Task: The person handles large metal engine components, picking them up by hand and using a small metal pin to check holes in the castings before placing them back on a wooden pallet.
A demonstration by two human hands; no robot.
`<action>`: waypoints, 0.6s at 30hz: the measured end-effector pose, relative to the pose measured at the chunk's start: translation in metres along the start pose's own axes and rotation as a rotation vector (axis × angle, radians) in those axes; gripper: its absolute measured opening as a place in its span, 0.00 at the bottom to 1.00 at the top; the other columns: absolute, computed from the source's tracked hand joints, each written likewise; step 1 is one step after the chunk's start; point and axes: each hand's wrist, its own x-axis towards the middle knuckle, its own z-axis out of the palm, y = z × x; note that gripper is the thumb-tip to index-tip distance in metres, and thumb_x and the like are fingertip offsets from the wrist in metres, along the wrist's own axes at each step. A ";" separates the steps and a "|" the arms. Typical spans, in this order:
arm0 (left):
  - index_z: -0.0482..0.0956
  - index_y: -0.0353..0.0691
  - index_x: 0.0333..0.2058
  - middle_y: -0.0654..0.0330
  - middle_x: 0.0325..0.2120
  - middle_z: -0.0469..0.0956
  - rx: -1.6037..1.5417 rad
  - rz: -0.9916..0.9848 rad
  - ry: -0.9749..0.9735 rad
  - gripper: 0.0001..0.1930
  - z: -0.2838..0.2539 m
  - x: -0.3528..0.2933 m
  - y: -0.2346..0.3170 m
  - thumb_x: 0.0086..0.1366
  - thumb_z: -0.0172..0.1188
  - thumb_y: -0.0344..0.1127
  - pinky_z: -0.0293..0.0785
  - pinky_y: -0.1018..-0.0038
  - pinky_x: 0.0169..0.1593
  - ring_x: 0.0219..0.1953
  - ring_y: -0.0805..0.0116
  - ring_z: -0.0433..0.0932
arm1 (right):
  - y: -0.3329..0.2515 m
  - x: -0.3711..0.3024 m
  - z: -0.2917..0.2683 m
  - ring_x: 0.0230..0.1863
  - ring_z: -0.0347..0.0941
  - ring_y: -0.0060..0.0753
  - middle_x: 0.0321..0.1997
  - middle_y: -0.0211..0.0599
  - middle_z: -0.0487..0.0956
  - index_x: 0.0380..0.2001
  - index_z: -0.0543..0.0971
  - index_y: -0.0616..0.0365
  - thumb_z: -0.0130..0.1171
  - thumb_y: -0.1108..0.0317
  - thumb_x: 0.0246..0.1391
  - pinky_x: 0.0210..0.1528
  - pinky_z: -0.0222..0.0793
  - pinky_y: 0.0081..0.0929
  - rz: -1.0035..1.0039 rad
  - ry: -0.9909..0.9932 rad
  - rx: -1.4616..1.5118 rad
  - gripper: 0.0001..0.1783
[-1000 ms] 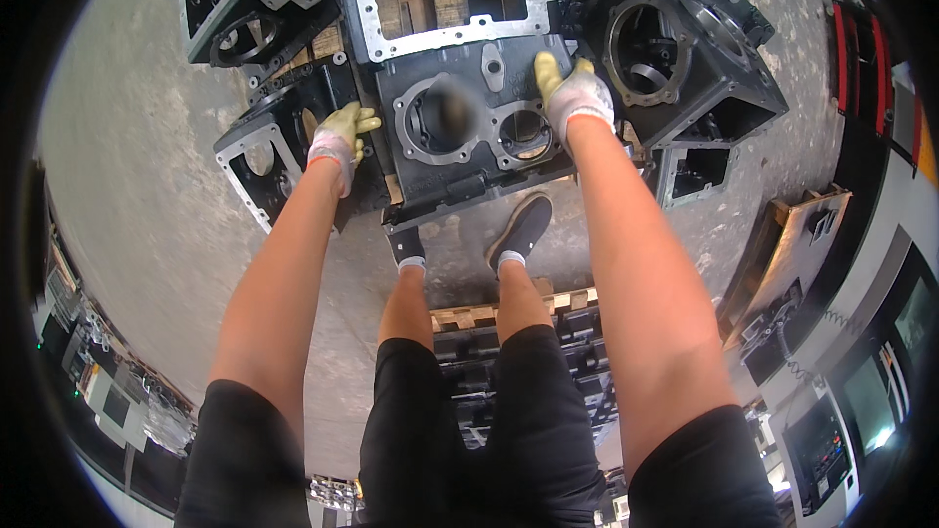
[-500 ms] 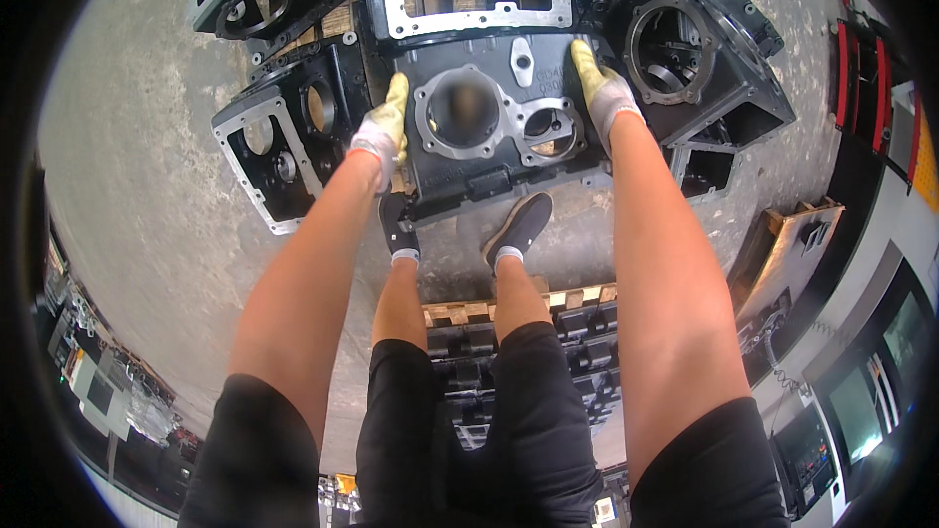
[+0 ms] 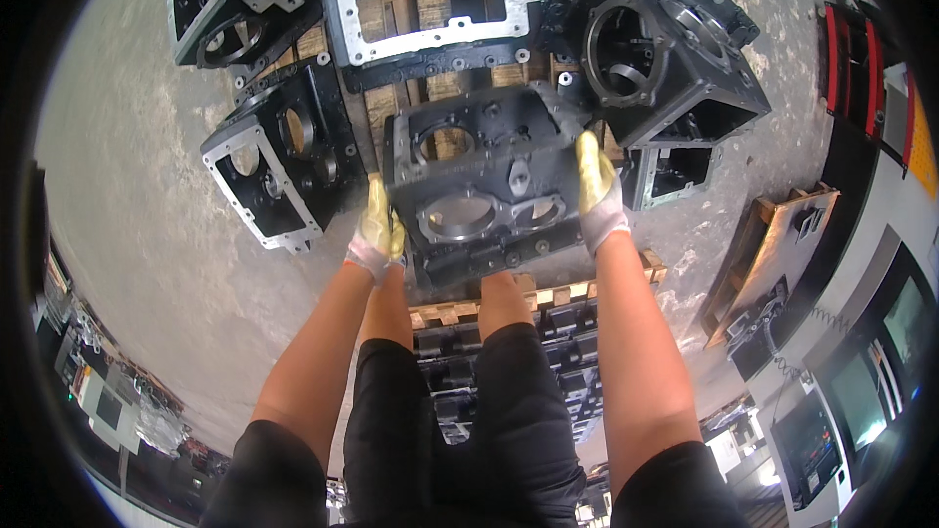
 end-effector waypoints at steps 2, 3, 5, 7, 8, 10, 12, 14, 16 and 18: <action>0.68 0.49 0.17 0.66 0.06 0.59 0.010 -0.102 -0.080 0.42 0.000 -0.008 0.003 0.57 0.38 0.87 0.47 0.73 0.10 0.05 0.70 0.55 | 0.003 -0.001 -0.002 0.61 0.74 0.37 0.61 0.45 0.78 0.58 0.76 0.71 0.58 0.40 0.64 0.65 0.64 0.29 0.062 -0.016 0.025 0.40; 0.71 0.48 0.19 0.66 0.07 0.61 -0.066 -0.113 -0.083 0.43 0.012 -0.025 0.020 0.57 0.38 0.87 0.47 0.74 0.10 0.05 0.71 0.55 | -0.007 -0.003 -0.003 0.60 0.74 0.42 0.60 0.49 0.78 0.60 0.74 0.71 0.67 0.39 0.55 0.66 0.63 0.32 0.074 -0.031 -0.128 0.46; 0.77 0.45 0.26 0.65 0.11 0.68 -0.184 -0.157 -0.181 0.45 0.028 -0.028 0.045 0.56 0.39 0.88 0.46 0.77 0.10 0.06 0.74 0.53 | 0.010 0.006 0.006 0.60 0.74 0.45 0.58 0.53 0.78 0.63 0.70 0.70 0.76 0.38 0.42 0.66 0.64 0.34 0.193 0.189 -0.218 0.56; 0.82 0.43 0.33 0.64 0.19 0.78 -0.296 -0.272 -0.436 0.46 0.006 -0.012 0.065 0.55 0.43 0.87 0.46 0.82 0.11 0.07 0.81 0.51 | 0.005 -0.002 0.019 0.58 0.75 0.45 0.57 0.54 0.79 0.63 0.69 0.66 0.79 0.50 0.37 0.64 0.66 0.33 0.279 0.281 -0.195 0.53; 0.82 0.43 0.33 0.63 0.20 0.79 -0.173 -0.315 -0.333 0.45 0.013 -0.009 0.076 0.56 0.45 0.86 0.45 0.82 0.11 0.08 0.81 0.51 | 0.002 -0.007 0.021 0.57 0.76 0.44 0.56 0.54 0.79 0.62 0.70 0.65 0.79 0.54 0.37 0.63 0.67 0.34 0.305 0.308 -0.231 0.49; 0.81 0.46 0.31 0.67 0.18 0.74 0.018 -0.391 -0.163 0.40 0.015 -0.001 0.077 0.56 0.51 0.83 0.45 0.81 0.12 0.10 0.82 0.50 | 0.001 -0.008 0.026 0.50 0.79 0.41 0.51 0.48 0.82 0.58 0.74 0.61 0.74 0.66 0.38 0.57 0.71 0.34 0.321 0.378 -0.227 0.40; 0.79 0.48 0.30 0.72 0.15 0.60 0.156 -0.412 0.026 0.35 0.020 -0.005 0.069 0.50 0.64 0.79 0.47 0.79 0.15 0.11 0.80 0.50 | -0.008 -0.017 0.031 0.46 0.79 0.39 0.47 0.45 0.82 0.56 0.75 0.60 0.74 0.67 0.39 0.53 0.72 0.33 0.336 0.384 -0.177 0.37; 0.79 0.47 0.32 0.71 0.15 0.58 0.263 -0.410 0.097 0.35 0.035 -0.020 0.072 0.46 0.72 0.74 0.49 0.77 0.17 0.12 0.77 0.51 | -0.009 -0.020 0.028 0.40 0.78 0.36 0.43 0.41 0.82 0.53 0.77 0.58 0.72 0.69 0.40 0.48 0.73 0.31 0.339 0.415 -0.082 0.32; 0.80 0.44 0.37 0.68 0.16 0.62 0.248 -0.335 0.077 0.37 0.039 -0.022 0.057 0.45 0.73 0.73 0.49 0.76 0.17 0.12 0.76 0.52 | -0.010 -0.021 0.026 0.41 0.78 0.35 0.44 0.41 0.82 0.53 0.77 0.57 0.72 0.70 0.41 0.49 0.73 0.31 0.368 0.401 -0.127 0.32; 0.80 0.43 0.38 0.67 0.16 0.63 0.258 -0.329 0.081 0.36 0.041 -0.025 0.051 0.46 0.73 0.71 0.50 0.76 0.17 0.12 0.75 0.54 | -0.005 -0.020 0.021 0.45 0.80 0.36 0.47 0.43 0.83 0.53 0.78 0.56 0.72 0.69 0.41 0.51 0.74 0.32 0.386 0.399 -0.210 0.31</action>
